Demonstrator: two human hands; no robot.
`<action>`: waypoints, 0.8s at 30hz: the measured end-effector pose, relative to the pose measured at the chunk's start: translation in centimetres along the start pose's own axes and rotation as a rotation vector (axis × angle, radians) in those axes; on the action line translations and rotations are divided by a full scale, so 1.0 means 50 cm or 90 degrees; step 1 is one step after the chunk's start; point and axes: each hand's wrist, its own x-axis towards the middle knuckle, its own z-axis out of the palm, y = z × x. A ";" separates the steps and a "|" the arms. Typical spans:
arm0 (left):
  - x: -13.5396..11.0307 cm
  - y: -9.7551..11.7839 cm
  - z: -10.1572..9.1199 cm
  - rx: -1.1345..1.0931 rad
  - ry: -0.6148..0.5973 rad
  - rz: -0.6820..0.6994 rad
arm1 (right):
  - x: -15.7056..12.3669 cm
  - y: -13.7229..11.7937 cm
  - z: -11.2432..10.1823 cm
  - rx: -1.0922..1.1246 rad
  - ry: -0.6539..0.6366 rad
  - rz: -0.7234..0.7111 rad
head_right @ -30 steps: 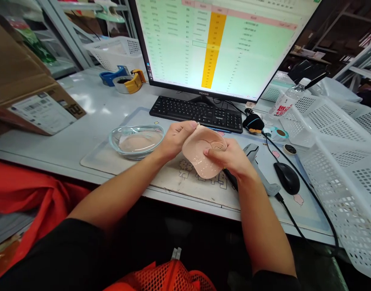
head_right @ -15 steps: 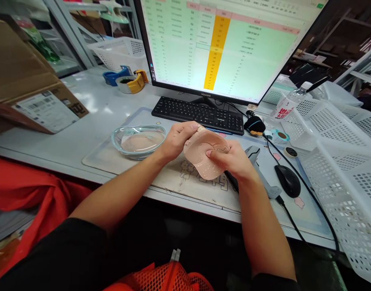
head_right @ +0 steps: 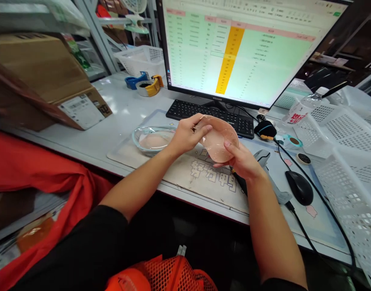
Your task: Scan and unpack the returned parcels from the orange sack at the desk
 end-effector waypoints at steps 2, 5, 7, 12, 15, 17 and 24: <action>-0.008 0.004 -0.037 0.078 -0.025 -0.003 | 0.006 0.010 0.001 -0.011 0.036 0.003; -0.053 0.011 -0.140 0.325 -0.067 -0.075 | 0.021 0.028 -0.005 -0.146 0.136 -0.090; -0.097 0.009 -0.215 0.489 -0.131 -0.221 | 0.033 0.041 -0.009 -0.284 0.175 -0.153; -0.176 -0.021 -0.306 0.560 -0.290 -0.364 | 0.054 0.075 0.009 -0.537 0.192 -0.303; -0.183 -0.028 -0.305 0.493 -0.268 -0.296 | 0.057 0.090 0.034 -0.608 0.166 -0.357; -0.180 -0.024 -0.295 0.433 -0.244 -0.263 | 0.056 0.095 0.052 -0.639 0.148 -0.382; -0.172 0.003 -0.196 0.279 -0.229 -0.201 | 0.043 0.113 0.139 -0.655 -0.047 -0.451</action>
